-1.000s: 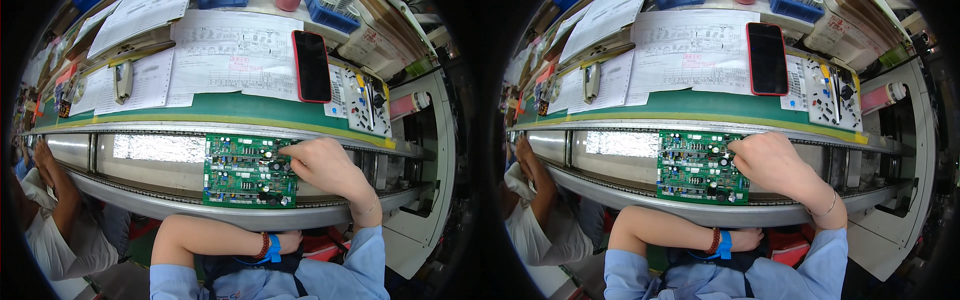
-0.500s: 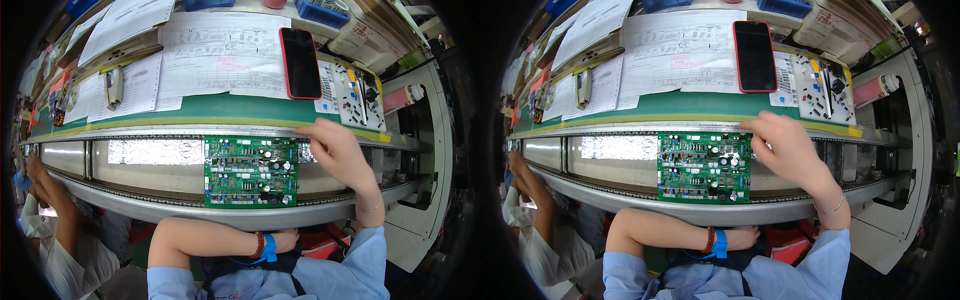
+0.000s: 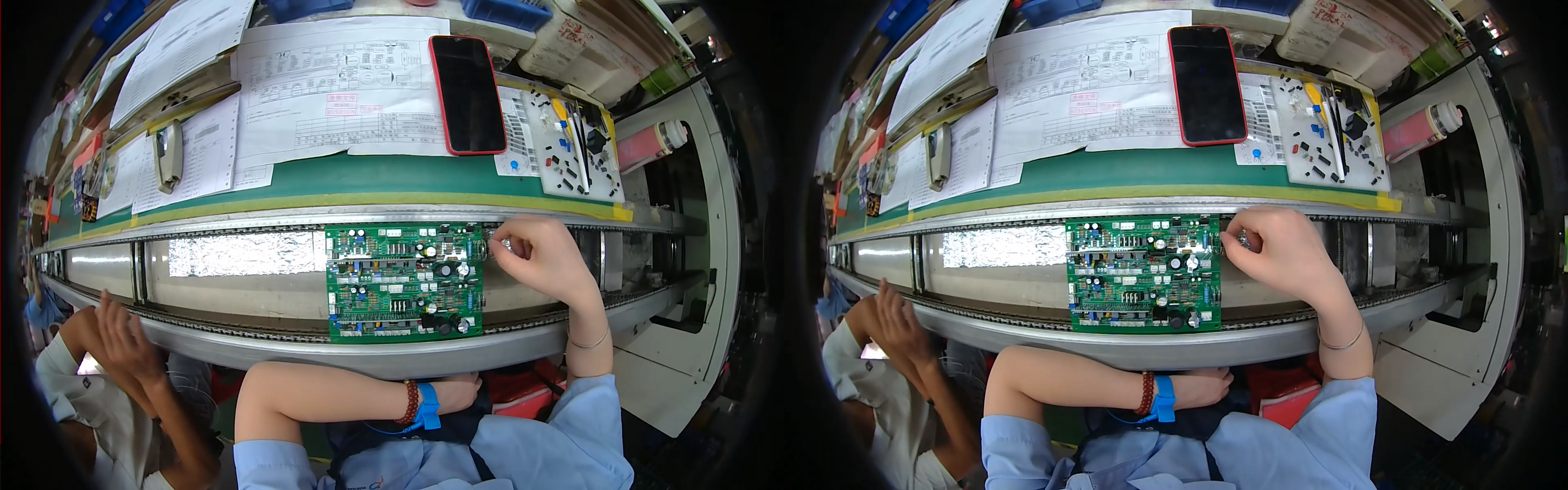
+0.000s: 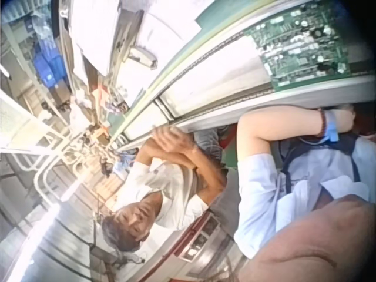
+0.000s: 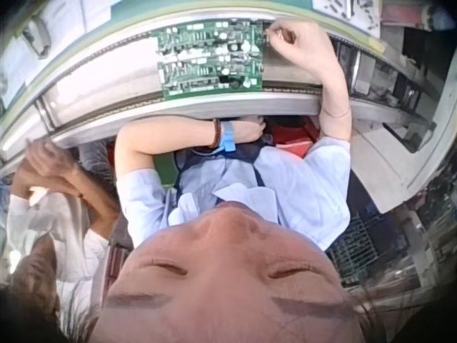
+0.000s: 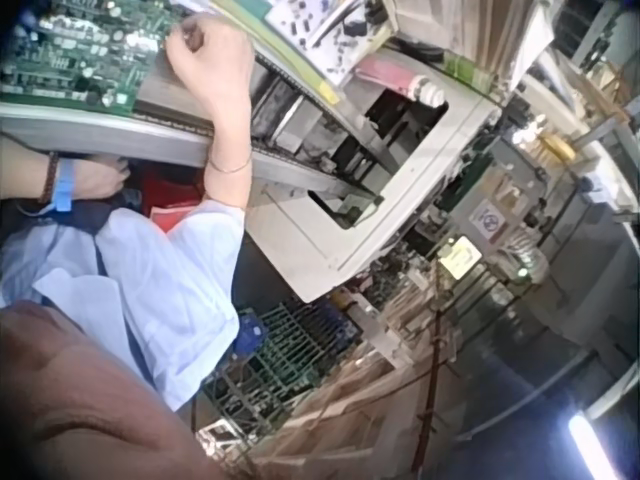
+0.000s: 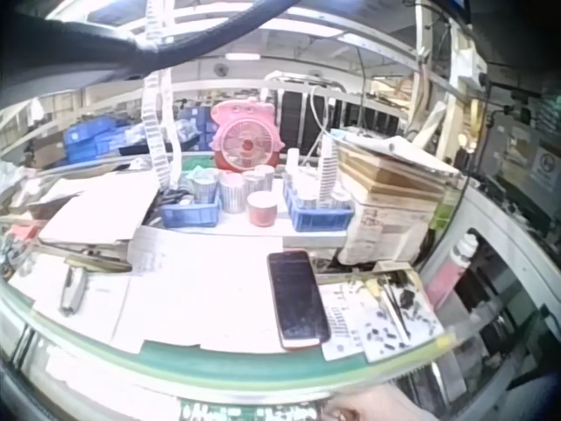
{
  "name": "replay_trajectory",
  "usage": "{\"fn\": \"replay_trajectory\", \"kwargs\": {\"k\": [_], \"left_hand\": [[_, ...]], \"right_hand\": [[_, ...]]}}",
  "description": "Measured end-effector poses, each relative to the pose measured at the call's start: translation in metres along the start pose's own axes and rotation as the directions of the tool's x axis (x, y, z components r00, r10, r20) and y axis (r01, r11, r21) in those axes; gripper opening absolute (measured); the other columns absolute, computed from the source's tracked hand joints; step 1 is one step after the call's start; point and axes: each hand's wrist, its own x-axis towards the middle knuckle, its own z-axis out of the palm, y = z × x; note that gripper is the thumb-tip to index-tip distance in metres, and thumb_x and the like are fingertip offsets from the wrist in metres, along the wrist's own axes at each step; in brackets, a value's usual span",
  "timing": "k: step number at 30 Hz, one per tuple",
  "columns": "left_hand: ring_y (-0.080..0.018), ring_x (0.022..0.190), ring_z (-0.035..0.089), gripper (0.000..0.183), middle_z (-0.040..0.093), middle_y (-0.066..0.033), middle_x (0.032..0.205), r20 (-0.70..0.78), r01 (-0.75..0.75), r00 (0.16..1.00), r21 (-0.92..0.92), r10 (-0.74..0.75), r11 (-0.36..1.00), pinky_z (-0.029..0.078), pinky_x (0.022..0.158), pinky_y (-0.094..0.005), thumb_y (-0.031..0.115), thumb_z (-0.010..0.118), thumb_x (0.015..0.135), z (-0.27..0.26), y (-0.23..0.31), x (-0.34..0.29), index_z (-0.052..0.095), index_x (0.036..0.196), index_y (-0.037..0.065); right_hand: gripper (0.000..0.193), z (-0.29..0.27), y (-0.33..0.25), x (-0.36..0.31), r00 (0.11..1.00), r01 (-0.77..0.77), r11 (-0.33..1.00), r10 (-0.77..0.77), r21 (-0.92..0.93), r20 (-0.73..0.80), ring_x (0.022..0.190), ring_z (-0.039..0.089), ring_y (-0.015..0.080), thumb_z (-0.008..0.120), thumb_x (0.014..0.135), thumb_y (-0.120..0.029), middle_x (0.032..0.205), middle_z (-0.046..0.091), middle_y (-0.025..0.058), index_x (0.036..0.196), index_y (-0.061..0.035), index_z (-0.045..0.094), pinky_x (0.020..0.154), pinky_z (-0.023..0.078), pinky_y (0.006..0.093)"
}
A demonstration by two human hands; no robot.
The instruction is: The person handles a green circuit board on a workbench, using both hands to touch and adjust various components. The person repeatedly points to and touches specific areas on the board, seemingly inspecting or verifying the placement of parts. The task involves careful manual manipulation of the electronic board without the use of visible tools.
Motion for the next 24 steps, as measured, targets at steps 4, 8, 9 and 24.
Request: {"fn": "replay_trajectory", "kwargs": {"k": [4, 8, 9, 24], "left_hand": [[-0.0231, 0.087, 0.054, 0.018, 0.059, -0.0077, 0.091, -0.007, 0.0, 1.0, 0.006, 0.0, 1.0, 0.044, 0.084, -0.0378, 0.018, 0.054, 0.077, 0.0, -0.001, -0.001, 0.067, 0.084, 0.007], [-0.0231, 0.087, 0.054, 0.018, 0.058, -0.0078, 0.091, -0.014, 0.008, 1.0, 0.014, -0.008, 1.0, 0.044, 0.084, -0.0375, 0.017, 0.053, 0.077, -0.001, 0.001, -0.003, 0.066, 0.084, 0.007], [-0.0231, 0.087, 0.054, 0.018, 0.058, -0.0078, 0.091, -0.014, 0.01, 1.0, 0.017, -0.01, 1.0, 0.044, 0.084, -0.0374, 0.017, 0.053, 0.077, -0.001, 0.002, -0.004, 0.066, 0.084, 0.007], [-0.0224, 0.09, 0.054, 0.017, 0.058, -0.0074, 0.094, -0.03, 0.022, 0.999, 0.091, -0.019, 0.996, 0.043, 0.087, -0.037, 0.017, 0.054, 0.077, 0.006, 0.003, -0.006, 0.064, 0.086, 0.006]], "right_hand": [[0.03, 0.001, 0.004, 0.002, 0.997, -0.05, 0.999, 0.05, 0.006, 0.063, 0.048, 0.053, 0.0274, 0.063, 0.079, -0.027, 0.053, 0.055, 0.0124, 0.066, -0.0008, 0.063, 0.048, 0.04, 0.0352], [0.032, 0.001, 0.0, 0.001, 0.991, -0.088, 0.996, 0.089, -0.01, 0.104, 0.05, 0.055, 0.0278, 0.063, 0.08, -0.028, 0.055, 0.056, 0.0138, 0.065, -0.0001, 0.061, 0.049, 0.04, 0.0359], [0.032, 0.002, 0.001, 0.001, 0.991, -0.08, 0.997, 0.082, -0.017, 0.105, 0.051, 0.055, 0.0279, 0.063, 0.081, -0.028, 0.056, 0.056, 0.014, 0.066, -0.0001, 0.061, 0.049, 0.04, 0.0359], [0.031, -0.03, 0.017, -0.006, 0.917, -0.039, 0.998, 0.054, -0.047, 0.395, 0.066, 0.058, 0.0342, 0.052, 0.086, -0.027, 0.068, 0.058, 0.0195, 0.079, 0.0018, 0.063, 0.061, 0.044, 0.0399]]}}
